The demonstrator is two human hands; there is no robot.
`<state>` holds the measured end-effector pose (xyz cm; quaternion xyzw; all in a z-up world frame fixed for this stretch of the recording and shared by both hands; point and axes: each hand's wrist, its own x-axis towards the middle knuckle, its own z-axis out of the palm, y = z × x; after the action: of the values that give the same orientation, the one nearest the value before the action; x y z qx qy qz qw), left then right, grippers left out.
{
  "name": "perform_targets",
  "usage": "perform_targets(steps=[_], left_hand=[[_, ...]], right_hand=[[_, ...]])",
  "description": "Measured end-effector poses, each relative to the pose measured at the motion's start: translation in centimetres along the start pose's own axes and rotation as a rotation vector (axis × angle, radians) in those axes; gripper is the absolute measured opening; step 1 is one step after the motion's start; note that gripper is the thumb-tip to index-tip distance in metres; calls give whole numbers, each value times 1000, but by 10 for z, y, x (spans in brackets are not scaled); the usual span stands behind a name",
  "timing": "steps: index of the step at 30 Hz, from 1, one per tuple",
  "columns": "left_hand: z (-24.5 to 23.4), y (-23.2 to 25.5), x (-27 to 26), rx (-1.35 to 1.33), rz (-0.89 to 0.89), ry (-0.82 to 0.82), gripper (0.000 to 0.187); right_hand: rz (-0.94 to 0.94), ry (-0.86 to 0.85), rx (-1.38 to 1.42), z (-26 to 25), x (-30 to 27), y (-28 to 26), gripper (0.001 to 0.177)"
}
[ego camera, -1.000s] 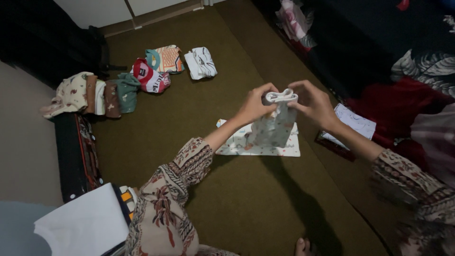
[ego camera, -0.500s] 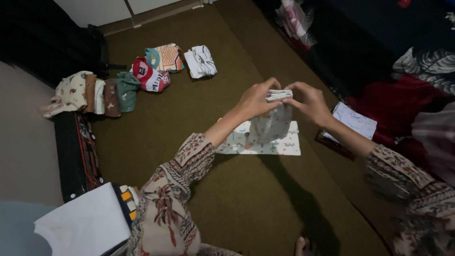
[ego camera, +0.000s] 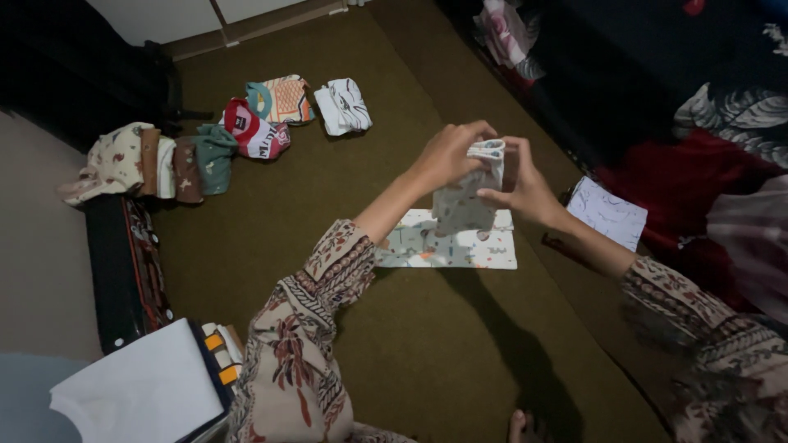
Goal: The person folds a patterned shirt and a white and red striped shirt by hand on the floor.
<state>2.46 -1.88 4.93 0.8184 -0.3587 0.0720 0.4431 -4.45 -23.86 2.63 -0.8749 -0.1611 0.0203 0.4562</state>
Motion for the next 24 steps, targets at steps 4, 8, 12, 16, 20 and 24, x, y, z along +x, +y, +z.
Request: perform_targets(steps=[4, 8, 12, 16, 20, 24], left_hand=[[-11, 0, 3, -62, 21, -36, 39], [-20, 4, 4, -110, 40, -33, 33], [-26, 7, 2, -122, 56, -13, 30], [-26, 5, 3, -144, 59, -9, 31], [-24, 2, 6, -132, 102, 43, 31], [-22, 2, 8, -90, -63, 23, 23]], right_hand=[[-125, -41, -49, 6, 4, 38, 83], [9, -61, -96, 12, 1, 76, 97], [-5, -99, -46, 9, -1, 97, 85], [169, -131, -150, 10, -2, 103, 73], [205, -62, -115, 23, -12, 116, 75], [236, -82, -260, 27, -9, 139, 64]])
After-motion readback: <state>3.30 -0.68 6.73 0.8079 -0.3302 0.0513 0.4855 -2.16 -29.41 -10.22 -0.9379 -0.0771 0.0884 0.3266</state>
